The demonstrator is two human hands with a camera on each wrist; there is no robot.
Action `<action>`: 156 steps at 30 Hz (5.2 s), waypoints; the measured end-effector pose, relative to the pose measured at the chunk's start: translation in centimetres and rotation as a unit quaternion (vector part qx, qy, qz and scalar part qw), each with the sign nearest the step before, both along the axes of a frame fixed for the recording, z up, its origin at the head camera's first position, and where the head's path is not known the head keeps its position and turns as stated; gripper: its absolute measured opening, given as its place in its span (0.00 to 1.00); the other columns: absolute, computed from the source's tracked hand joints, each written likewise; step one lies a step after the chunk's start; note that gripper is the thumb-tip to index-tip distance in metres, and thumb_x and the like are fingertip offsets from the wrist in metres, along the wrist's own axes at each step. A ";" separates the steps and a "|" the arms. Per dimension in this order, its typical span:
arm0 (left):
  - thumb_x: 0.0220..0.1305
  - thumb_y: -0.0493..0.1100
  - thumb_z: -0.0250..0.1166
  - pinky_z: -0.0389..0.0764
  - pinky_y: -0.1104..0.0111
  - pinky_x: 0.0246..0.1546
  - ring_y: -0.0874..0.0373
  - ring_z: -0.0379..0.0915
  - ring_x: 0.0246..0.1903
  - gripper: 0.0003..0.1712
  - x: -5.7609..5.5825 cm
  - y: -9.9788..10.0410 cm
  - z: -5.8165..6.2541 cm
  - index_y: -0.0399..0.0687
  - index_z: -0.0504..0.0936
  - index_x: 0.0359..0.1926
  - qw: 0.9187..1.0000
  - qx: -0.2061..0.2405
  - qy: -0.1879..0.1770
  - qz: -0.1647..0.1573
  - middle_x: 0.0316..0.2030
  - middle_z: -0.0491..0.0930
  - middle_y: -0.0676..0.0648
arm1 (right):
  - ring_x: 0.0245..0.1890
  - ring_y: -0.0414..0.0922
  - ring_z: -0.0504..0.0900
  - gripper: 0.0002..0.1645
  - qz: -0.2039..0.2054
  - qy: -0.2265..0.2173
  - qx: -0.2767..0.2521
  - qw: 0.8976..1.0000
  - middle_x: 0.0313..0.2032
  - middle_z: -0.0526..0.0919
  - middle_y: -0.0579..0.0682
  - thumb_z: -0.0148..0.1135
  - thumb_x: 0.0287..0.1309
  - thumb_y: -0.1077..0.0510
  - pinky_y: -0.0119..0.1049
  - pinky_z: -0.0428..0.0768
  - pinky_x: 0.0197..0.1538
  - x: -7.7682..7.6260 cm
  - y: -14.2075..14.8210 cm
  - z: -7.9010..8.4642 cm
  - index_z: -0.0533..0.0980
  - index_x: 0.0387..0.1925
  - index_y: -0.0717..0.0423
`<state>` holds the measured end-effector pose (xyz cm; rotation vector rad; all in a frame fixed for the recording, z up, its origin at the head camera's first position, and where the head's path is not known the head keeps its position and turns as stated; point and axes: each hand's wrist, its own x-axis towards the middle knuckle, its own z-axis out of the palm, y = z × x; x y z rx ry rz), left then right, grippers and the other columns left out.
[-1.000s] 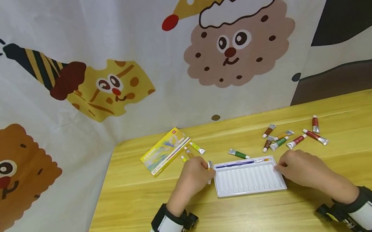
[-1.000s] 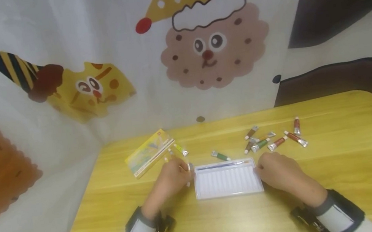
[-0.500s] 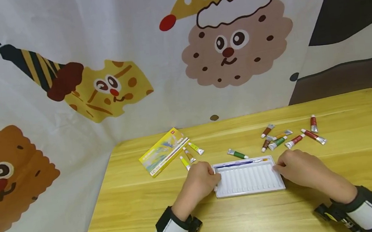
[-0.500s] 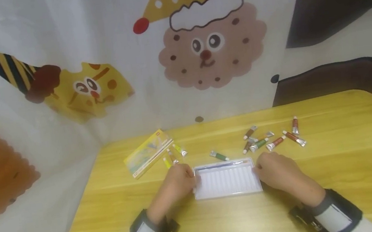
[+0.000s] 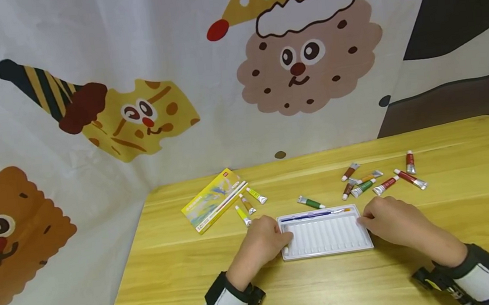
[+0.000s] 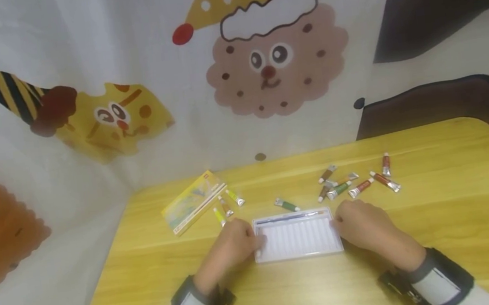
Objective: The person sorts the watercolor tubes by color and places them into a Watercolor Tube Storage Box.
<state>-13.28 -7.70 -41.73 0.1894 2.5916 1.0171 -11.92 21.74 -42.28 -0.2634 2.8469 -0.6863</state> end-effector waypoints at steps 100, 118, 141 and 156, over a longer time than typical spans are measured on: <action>0.60 0.37 0.77 0.65 0.74 0.12 0.59 0.73 0.11 0.18 -0.4 -1.4 0.8 0.39 0.82 0.17 0.997 0.004 -0.062 -0.044 0.12 0.79 0.47 | 0.18 0.42 0.65 0.13 -0.005 -0.013 0.001 1.000 0.16 0.64 0.43 0.67 0.68 0.57 0.37 0.60 0.25 -0.1 -0.1 0.1 0.83 0.25 0.50; 0.68 0.41 0.70 0.68 0.62 0.16 0.53 0.69 0.19 0.24 -5.0 -3.6 0.8 0.46 0.72 0.15 0.967 -0.144 0.195 0.079 0.18 0.73 0.46 | 0.17 0.41 0.66 0.15 -0.004 -0.006 -0.004 1.000 0.16 0.64 0.42 0.67 0.67 0.58 0.35 0.60 0.25 0.1 -0.1 0.1 0.81 0.22 0.49; 0.53 0.26 0.66 0.79 0.57 0.23 0.45 0.82 0.30 0.14 -6.5 -3.5 0.1 0.44 0.77 0.18 0.949 -0.249 0.191 0.024 0.25 0.80 0.43 | 0.17 0.41 0.64 0.18 -0.006 -0.011 -0.006 1.000 0.15 0.62 0.41 0.67 0.68 0.57 0.35 0.59 0.24 -0.1 0.0 -0.1 0.79 0.20 0.48; 0.68 0.40 0.65 0.61 0.65 0.13 0.57 0.61 0.14 0.26 -5.9 -3.6 0.3 0.48 0.67 0.13 0.975 -0.131 0.166 0.061 0.14 0.61 0.52 | 0.17 0.41 0.65 0.17 -0.005 -0.006 -0.007 1.000 0.15 0.63 0.42 0.67 0.68 0.57 0.35 0.59 0.25 -0.1 0.1 0.0 0.80 0.21 0.49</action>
